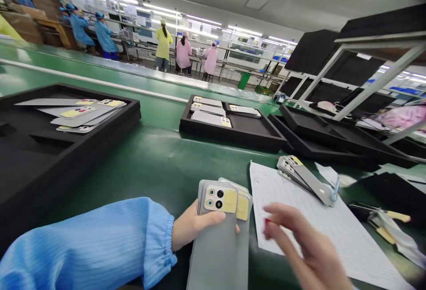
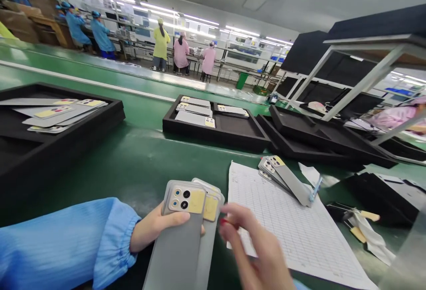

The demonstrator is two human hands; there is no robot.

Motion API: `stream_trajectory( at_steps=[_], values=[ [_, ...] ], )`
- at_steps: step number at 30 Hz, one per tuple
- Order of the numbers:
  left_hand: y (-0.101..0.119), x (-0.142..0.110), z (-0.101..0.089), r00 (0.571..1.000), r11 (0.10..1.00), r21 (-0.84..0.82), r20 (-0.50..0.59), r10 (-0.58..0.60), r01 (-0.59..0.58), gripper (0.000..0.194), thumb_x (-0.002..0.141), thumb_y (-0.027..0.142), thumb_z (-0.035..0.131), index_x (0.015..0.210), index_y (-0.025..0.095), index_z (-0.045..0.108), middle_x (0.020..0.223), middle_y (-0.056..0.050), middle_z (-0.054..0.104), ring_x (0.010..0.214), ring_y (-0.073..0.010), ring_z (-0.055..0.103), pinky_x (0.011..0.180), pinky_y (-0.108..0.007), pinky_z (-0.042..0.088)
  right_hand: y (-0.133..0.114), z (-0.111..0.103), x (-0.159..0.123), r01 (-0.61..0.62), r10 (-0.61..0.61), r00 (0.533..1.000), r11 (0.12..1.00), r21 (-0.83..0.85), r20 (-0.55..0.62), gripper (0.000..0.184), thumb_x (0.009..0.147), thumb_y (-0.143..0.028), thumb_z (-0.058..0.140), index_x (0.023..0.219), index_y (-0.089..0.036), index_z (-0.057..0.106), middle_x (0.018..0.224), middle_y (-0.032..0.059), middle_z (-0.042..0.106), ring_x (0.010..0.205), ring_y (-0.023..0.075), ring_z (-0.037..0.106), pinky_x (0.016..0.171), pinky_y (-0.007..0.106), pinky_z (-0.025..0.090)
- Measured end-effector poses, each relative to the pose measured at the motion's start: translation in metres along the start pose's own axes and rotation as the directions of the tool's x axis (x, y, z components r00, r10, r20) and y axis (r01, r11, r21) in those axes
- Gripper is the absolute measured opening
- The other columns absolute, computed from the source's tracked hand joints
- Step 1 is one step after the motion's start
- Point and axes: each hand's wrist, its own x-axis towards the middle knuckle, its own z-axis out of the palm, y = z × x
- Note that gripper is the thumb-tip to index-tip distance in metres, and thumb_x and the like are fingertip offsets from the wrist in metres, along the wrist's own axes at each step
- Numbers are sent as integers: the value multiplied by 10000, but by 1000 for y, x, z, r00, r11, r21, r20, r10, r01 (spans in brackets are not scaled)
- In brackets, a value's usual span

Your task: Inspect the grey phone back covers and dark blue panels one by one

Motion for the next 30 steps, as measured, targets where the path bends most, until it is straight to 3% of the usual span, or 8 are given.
stream_trajectory(
  at_steps=[1, 2, 7, 13, 18, 21, 24, 30],
  values=[
    [-2, 1, -1, 1000, 1000, -4, 10, 21, -21, 297, 739, 254, 598, 1006, 125, 601, 831, -99, 702, 767, -193, 642, 727, -301, 481, -10, 6, 17, 92, -77, 973, 994, -56, 219, 201, 826, -253, 511, 1025, -276, 496, 723, 12, 576, 622, 173, 547, 582, 288, 433],
    [-3, 1, -2, 999, 999, -12, 11, 39, -39, 306, 729, 250, 611, 1010, 133, 597, 812, -86, 701, 759, -185, 643, 727, -296, 479, -19, 12, 32, 159, -120, 932, 983, -88, 342, 175, 845, -225, 459, 1012, -274, 465, 696, -2, 559, 605, 169, 529, 557, 278, 416],
    [-7, 3, -5, 997, 998, -36, -53, 54, -56, 323, 662, 255, 676, 956, 144, 603, 822, -48, 684, 767, -185, 634, 743, -297, 462, -39, 36, 74, 318, -165, 847, 919, -232, 505, 137, 831, -120, 380, 891, -241, 361, 655, -36, 519, 595, 154, 478, 549, 260, 346],
    [-7, 0, -1, 987, 987, 73, -64, 147, -142, 290, 701, 234, 625, 984, 170, 606, 860, -11, 678, 941, -229, 595, 812, -285, 431, -36, 41, 75, 323, -110, 829, 895, -309, 549, 151, 798, -93, 375, 808, -230, 311, 600, -47, 461, 518, 137, 427, 495, 249, 288],
    [-6, 1, -1, 998, 998, 35, -11, 56, -56, 343, 706, 278, 619, 1010, 127, 572, 733, -35, 696, 753, -220, 649, 706, -309, 467, -35, 34, 92, 233, 46, 885, 818, -526, 464, 168, 750, -191, 521, 735, -225, 357, 474, -75, 379, 465, 134, 385, 452, 242, 242],
    [-5, 2, -1, 1000, 999, -16, -8, 29, -29, 414, 669, 299, 664, 1017, 102, 559, 717, -71, 696, 707, -201, 652, 680, -294, 474, -30, 27, 98, 262, -50, 894, 865, -429, 445, 105, 767, -252, 551, 739, -207, 461, 519, -48, 459, 511, 135, 449, 473, 242, 311],
    [-6, 3, -2, 999, 999, -29, 32, 39, -38, 423, 640, 322, 691, 985, 102, 581, 734, -84, 694, 695, -187, 648, 667, -281, 480, -25, 23, 92, 350, -196, 860, 898, -266, 471, 72, 809, -203, 510, 826, -204, 579, 793, 23, 578, 693, 143, 543, 604, 252, 416],
    [-14, 9, -6, 997, 995, -57, -3, 82, -82, 541, 579, 371, 730, 1027, 128, 549, 714, -86, 698, 661, -186, 653, 646, -286, 487, -13, 26, 71, 291, -178, 913, 915, -280, 366, 171, 771, -175, 554, 937, -198, 586, 890, 47, 584, 746, 161, 567, 693, 285, 467]
  ],
)
